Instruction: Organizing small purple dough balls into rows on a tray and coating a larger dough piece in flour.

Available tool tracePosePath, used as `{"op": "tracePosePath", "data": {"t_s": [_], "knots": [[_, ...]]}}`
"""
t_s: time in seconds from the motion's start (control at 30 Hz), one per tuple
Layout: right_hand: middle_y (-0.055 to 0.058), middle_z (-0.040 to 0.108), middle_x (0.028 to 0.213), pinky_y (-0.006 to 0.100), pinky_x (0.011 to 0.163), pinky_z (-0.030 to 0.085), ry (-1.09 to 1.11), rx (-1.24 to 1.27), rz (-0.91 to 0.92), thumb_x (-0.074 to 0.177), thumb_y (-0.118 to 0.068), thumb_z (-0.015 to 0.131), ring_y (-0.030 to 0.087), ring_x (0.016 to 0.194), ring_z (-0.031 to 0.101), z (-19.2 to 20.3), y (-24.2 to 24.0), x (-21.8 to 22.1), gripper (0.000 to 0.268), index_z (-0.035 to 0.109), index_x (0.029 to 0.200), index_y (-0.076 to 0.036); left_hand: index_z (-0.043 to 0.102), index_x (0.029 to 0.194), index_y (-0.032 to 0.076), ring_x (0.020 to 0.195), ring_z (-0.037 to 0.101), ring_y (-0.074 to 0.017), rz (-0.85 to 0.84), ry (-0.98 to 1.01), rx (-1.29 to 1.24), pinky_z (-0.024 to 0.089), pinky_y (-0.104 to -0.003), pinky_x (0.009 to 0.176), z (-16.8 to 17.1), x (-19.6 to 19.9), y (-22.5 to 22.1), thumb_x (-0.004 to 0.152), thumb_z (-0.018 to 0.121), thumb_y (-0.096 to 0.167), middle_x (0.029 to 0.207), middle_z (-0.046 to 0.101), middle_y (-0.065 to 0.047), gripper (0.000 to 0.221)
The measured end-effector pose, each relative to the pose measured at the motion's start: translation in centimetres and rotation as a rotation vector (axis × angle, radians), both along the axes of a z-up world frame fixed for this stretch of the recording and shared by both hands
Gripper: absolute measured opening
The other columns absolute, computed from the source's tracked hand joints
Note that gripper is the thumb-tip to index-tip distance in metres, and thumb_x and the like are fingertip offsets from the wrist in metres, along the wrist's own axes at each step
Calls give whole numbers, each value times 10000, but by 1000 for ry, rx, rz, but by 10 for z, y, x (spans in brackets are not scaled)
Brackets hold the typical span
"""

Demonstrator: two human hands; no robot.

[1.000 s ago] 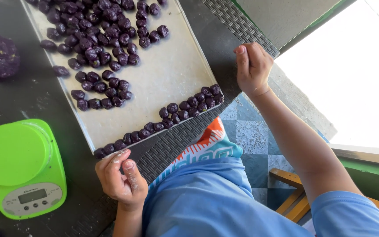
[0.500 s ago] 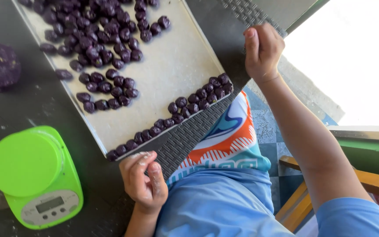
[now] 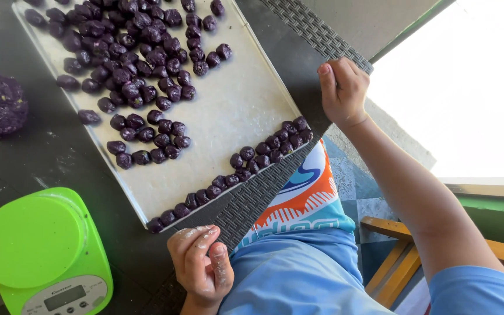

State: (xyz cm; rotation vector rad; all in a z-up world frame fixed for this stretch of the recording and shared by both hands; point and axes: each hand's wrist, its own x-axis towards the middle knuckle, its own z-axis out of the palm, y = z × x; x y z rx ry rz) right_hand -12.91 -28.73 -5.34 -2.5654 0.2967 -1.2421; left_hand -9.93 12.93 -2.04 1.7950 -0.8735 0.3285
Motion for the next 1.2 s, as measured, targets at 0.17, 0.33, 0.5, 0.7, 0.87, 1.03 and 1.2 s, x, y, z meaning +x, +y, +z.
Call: {"op": "tracePosePath", "data": {"t_s": [0.17,0.33,0.5,0.7,0.87,1.03,1.2], "knots": [[119,645,771,343,574,433,-7,-5,16,1191,-159,501,234,667,591,3,1,2,401,667,875,24,679,1063,33,907,648,-246,14,-45,-53,535,-387,839,-4,3,-5,1067,540,223,1038,694,-122,235],[110,645,771,341,579,434,12,4,18,1190,-159,509,226,669,585,3,2,1,398,672,872,18,677,1041,31,903,655,-240,53,-51,-91,544,-368,829,-8,3,-3,1056,552,207,1015,699,-114,216],[125,653,781,348,575,439,11,4,21,1185,-133,517,237,673,595,0,0,-1,381,670,876,27,677,1054,44,913,655,-247,13,-32,-36,540,-393,843,-6,3,-2,1063,540,205,1035,700,-116,212],[133,653,791,357,592,451,32,27,20,1201,-148,501,246,688,609,3,2,-4,400,690,904,42,689,1013,34,887,645,-235,74,-17,-52,539,-372,825,-3,3,-4,1051,553,193,1001,700,-116,213],[132,628,782,366,588,429,22,21,17,1190,-143,508,249,675,579,7,2,0,382,684,905,42,673,993,2,864,647,-260,92,-48,-89,549,-382,809,-4,6,-9,1048,548,197,965,693,-134,238],[93,579,750,348,592,410,-8,47,-22,1184,-158,497,220,664,533,8,6,0,384,683,903,26,666,1004,13,886,638,-245,62,14,-37,557,-360,807,-4,4,-6,1055,548,181,996,684,-135,212],[112,625,781,347,576,425,-12,41,-26,1170,-123,528,221,670,565,5,4,0,330,658,898,12,670,991,-1,856,631,-249,42,9,-48,545,-354,786,-5,5,-11,1045,563,169,970,691,-145,207]]}}
